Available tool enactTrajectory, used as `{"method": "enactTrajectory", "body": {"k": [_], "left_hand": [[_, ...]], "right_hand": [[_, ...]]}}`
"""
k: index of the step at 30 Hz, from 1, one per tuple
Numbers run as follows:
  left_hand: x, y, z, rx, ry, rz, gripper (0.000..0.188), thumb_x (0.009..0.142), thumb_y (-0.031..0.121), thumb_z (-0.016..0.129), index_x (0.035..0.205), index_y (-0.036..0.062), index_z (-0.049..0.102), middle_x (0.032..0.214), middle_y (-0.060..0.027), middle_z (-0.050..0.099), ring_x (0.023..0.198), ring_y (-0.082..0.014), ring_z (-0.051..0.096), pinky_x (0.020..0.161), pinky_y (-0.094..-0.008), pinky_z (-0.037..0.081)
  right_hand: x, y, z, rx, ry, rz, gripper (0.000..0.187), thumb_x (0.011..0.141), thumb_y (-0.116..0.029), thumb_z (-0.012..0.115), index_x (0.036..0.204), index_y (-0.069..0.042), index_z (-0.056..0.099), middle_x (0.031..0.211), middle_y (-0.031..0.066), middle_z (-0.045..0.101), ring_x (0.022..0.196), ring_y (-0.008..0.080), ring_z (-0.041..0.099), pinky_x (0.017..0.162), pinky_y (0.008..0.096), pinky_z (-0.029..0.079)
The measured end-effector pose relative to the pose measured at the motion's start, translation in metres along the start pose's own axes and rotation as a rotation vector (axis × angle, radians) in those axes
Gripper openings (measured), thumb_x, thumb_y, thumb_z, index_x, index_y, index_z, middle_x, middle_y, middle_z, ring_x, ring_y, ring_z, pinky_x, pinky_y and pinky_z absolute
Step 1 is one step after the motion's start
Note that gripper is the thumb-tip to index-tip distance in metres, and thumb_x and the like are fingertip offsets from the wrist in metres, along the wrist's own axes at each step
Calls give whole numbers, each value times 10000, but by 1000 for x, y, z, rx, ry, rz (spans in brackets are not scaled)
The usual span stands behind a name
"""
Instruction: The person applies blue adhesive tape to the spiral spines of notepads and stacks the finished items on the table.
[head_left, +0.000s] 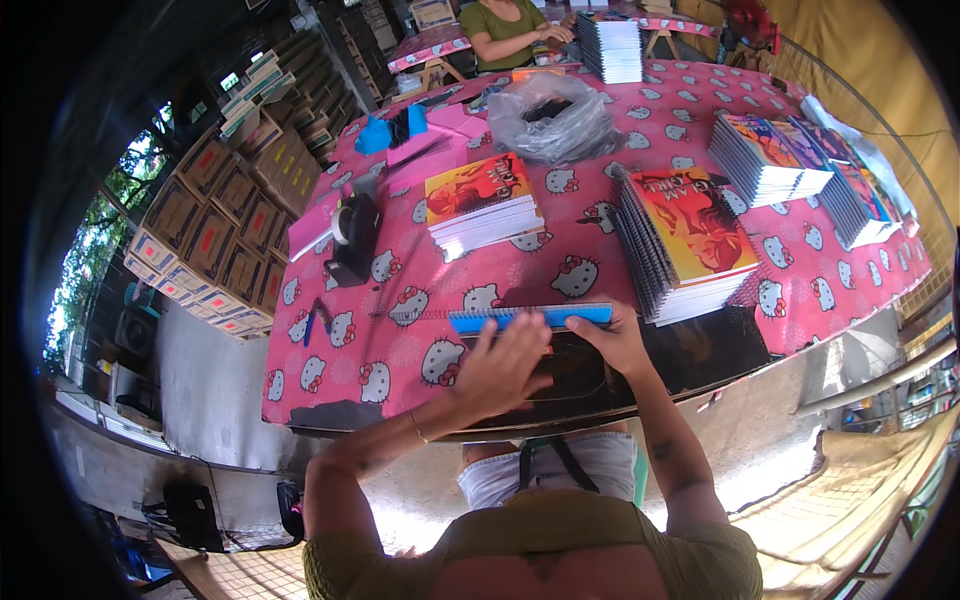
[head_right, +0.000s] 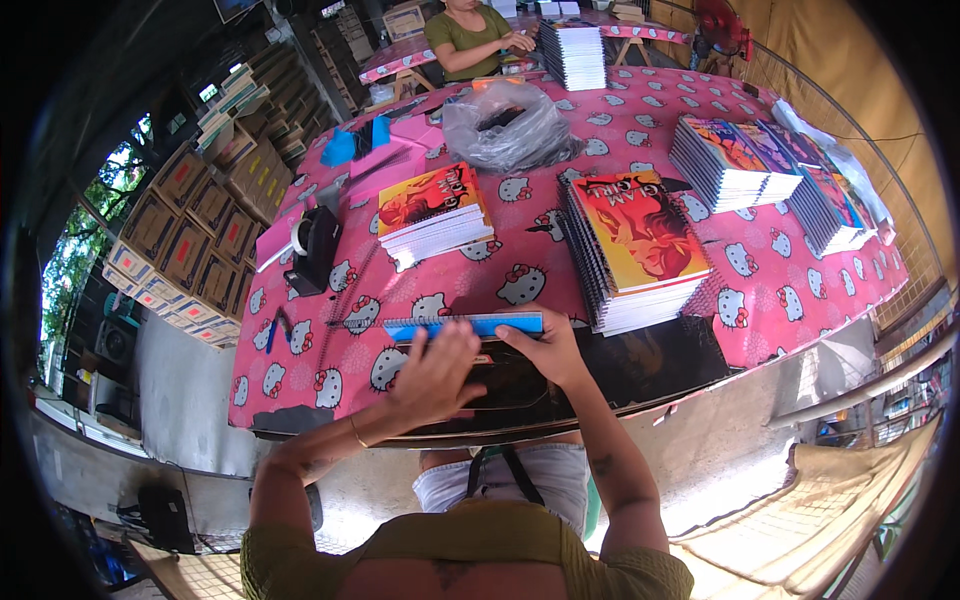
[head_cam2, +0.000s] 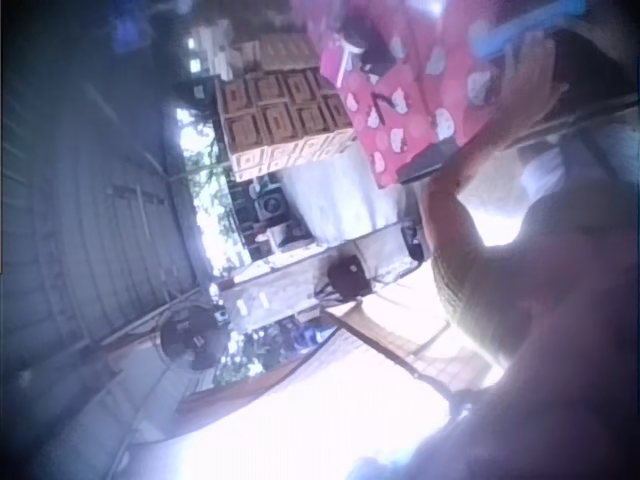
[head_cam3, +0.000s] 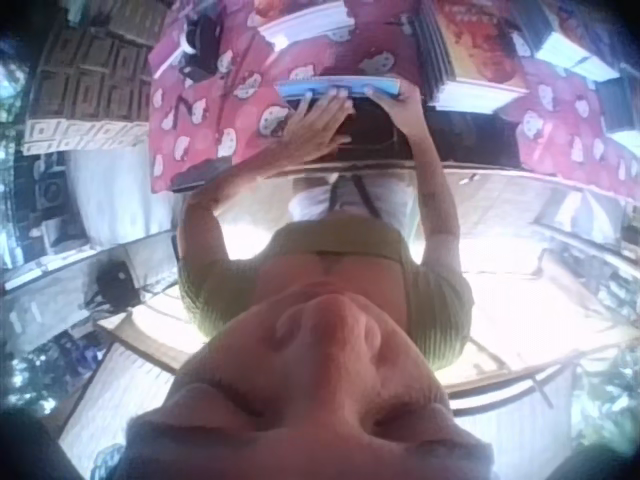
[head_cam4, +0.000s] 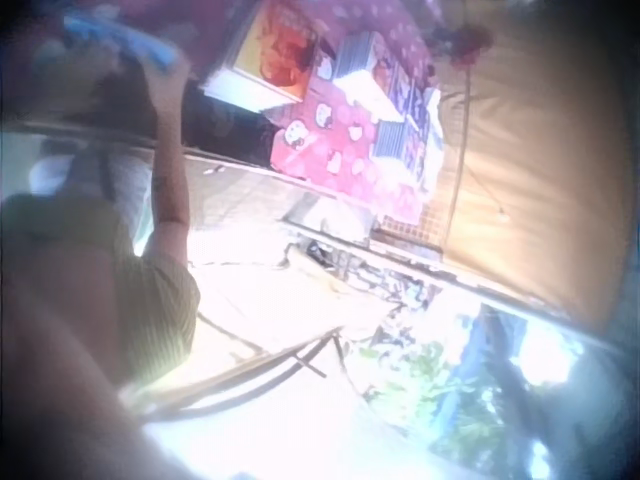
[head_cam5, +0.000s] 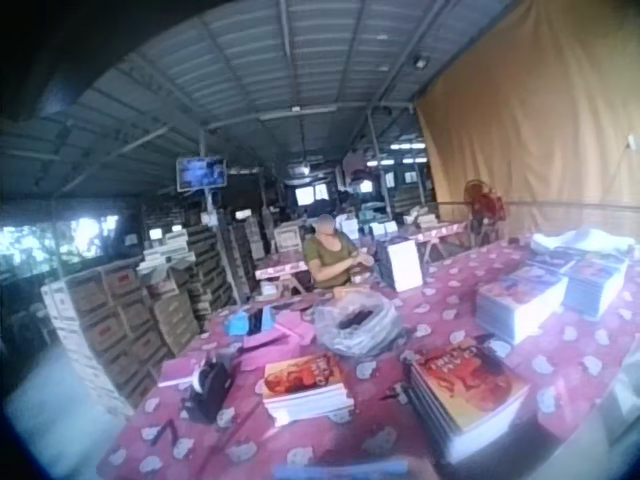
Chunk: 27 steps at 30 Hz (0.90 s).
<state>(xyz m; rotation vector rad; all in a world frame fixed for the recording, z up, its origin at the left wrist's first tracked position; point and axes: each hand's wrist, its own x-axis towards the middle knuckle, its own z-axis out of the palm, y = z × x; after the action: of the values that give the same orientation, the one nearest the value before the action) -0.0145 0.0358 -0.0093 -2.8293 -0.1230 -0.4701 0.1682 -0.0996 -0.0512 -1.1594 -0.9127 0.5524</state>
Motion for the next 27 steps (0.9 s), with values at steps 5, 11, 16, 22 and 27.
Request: {"method": "enactTrajectory", "body": {"k": [5,11,16,22,27], "left_hand": [[10,-6,-3,-9,-48,28,872,908,555,601,1459,-89,395,1526,-311,386,1451,-446,345,1156,-654,218],[23,-23,-8,48,119,-151,876,907,540,603,1471,-91,375,1556,-311,343,1480,-437,297,1167,-652,191],[30,-16,-15,63,84,-117,840,942,529,570,1480,-87,373,1555,-307,353,1484,-435,293,1177,-644,169],[-25,14,37,-28,186,257,780,993,474,518,1481,-112,354,1565,-322,325,1489,-461,271,1190,-630,143],[30,-14,-3,-34,188,-51,806,966,501,548,1496,-74,355,1569,-300,338,1500,-421,278,1200,-612,129]], "right_hand": [[1,-1,9,-22,2,-26,180,903,-79,763,1059,3,728,905,15,727,811,49,612,729,237,499],[2,-2,19,-15,-40,8,192,927,-94,736,1088,10,716,919,8,714,822,50,608,737,235,496],[8,-1,9,-72,-154,2,213,955,-109,697,1136,3,705,884,11,723,832,64,617,759,266,516],[9,2,19,-134,-161,-142,225,945,-121,700,1138,-5,700,858,54,727,768,75,617,698,288,509],[10,-8,13,-242,-188,-124,241,929,-125,708,1143,-17,692,840,105,703,697,116,614,650,302,503]]}}
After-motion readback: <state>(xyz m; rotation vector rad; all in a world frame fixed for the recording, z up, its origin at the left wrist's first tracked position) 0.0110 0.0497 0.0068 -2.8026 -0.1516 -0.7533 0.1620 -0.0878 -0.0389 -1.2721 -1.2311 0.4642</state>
